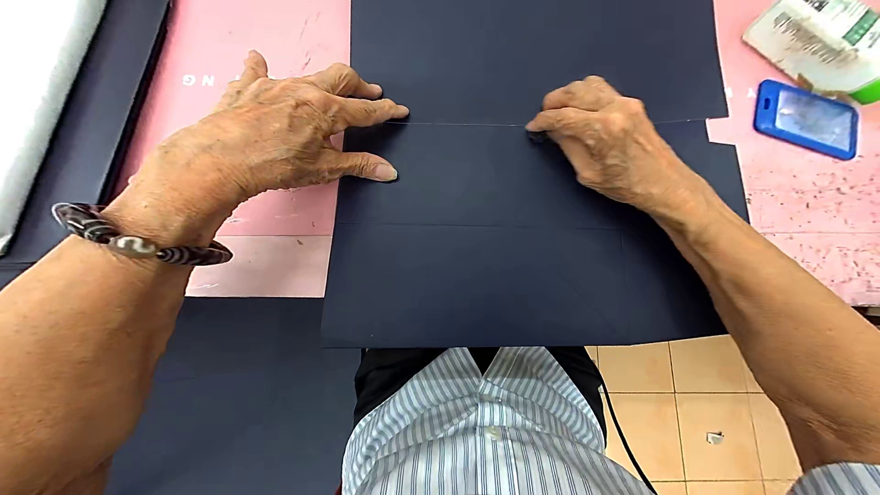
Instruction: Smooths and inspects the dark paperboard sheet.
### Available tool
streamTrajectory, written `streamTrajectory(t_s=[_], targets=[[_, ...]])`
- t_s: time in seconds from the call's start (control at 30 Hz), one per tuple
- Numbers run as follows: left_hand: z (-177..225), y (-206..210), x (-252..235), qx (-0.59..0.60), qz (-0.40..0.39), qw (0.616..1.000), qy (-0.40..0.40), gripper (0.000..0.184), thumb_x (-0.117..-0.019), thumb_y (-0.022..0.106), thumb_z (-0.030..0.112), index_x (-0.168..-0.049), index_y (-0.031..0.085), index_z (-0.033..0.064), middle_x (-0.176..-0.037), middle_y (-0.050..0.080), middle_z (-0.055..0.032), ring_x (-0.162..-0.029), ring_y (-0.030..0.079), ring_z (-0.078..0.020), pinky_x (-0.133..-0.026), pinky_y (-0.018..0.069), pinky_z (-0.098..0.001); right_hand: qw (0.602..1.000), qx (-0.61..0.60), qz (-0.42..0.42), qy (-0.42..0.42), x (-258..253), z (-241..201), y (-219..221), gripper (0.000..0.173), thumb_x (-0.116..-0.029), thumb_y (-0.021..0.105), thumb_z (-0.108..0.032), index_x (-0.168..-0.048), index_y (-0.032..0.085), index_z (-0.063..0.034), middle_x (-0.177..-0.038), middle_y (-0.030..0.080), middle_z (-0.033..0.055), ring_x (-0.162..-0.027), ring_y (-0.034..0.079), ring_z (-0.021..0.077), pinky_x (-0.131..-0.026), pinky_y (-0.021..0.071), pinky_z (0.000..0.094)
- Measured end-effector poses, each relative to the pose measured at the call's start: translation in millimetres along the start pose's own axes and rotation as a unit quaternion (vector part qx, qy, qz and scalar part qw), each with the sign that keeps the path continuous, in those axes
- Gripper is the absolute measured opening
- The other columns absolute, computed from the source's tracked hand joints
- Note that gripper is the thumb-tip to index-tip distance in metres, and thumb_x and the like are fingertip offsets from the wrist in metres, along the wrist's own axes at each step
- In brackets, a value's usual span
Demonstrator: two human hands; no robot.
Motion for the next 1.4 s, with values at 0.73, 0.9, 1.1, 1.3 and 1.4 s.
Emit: streamTrajectory(t_s=[0.73,0.9,1.1,1.3,1.4], targets=[[-35.5,-24.3,-69.4,0.034,-0.030,0.943,-0.331,0.085,-0.0838,0.081,0.047,-0.143,0.045,-0.0017,-0.128,0.058,-0.0322,-0.120,0.058,-0.0507,-0.094,0.0443,-0.0693,0.864,0.354,-0.045,0.356,167.2,71.6,-122.0,0.053,-0.0976,0.063,-0.004,-0.148,0.047,-0.0001,-0.145,0.045,0.0359,-0.132,0.042,0.0621,-0.097,0.0344,0.0819],[-28.0,-29.1,-71.2,0.060,-0.070,0.925,-0.370,0.070,-0.0852,0.082,0.038,-0.125,0.053,-0.0117,-0.121,0.059,-0.0323,-0.117,0.059,-0.0475,-0.093,0.0455,-0.0661,0.913,0.266,-0.034,0.307,122.3,-4.2,-83.5,0.046,-0.1082,0.044,-0.024,-0.137,0.055,0.0111,-0.120,0.060,0.0422,-0.107,0.058,0.0662,-0.081,0.0442,0.0773],[-40.4,-21.4,-65.0,0.146,-0.039,0.903,-0.402,0.049,-0.0836,0.084,0.029,-0.102,0.061,-0.0103,-0.100,0.061,-0.0269,-0.092,0.061,-0.0385,-0.081,0.0480,-0.0585,0.915,0.277,-0.002,0.292,118.8,-34.3,-36.5,0.070,-0.1067,0.038,-0.051,-0.128,0.065,0.0093,-0.120,0.065,0.0351,-0.104,0.063,0.0560,-0.077,0.0501,0.0623],[-51.5,-18.7,-50.1,0.321,0.045,0.839,-0.436,0.056,-0.0789,0.087,0.022,-0.120,0.058,-0.0025,-0.102,0.064,-0.0165,-0.085,0.060,-0.0228,-0.073,0.0507,-0.0405,0.908,0.298,0.003,0.293,120.3,-34.6,-35.5,0.071,-0.1071,0.035,-0.053,-0.130,0.066,0.0066,-0.125,0.066,0.0315,-0.105,0.064,0.0533,-0.077,0.0488,0.0607],[-39.2,-22.0,-24.0,0.462,0.103,0.771,-0.426,0.049,-0.0792,0.083,0.007,-0.120,0.058,-0.0007,-0.100,0.073,-0.0142,-0.086,0.072,-0.0217,-0.076,0.0604,-0.0383,0.917,0.277,-0.005,0.285,120.9,-34.1,-34.5,0.070,-0.1075,0.035,-0.053,-0.133,0.065,0.0055,-0.129,0.065,0.0302,-0.107,0.063,0.0537,-0.079,0.0477,0.0631]])
Point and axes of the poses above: each hand's wrist, its own x-axis away from the middle knuckle, its own y-axis out of the palm, z = x × y, the point moved 8 cm from there along -x, towards the middle knuckle
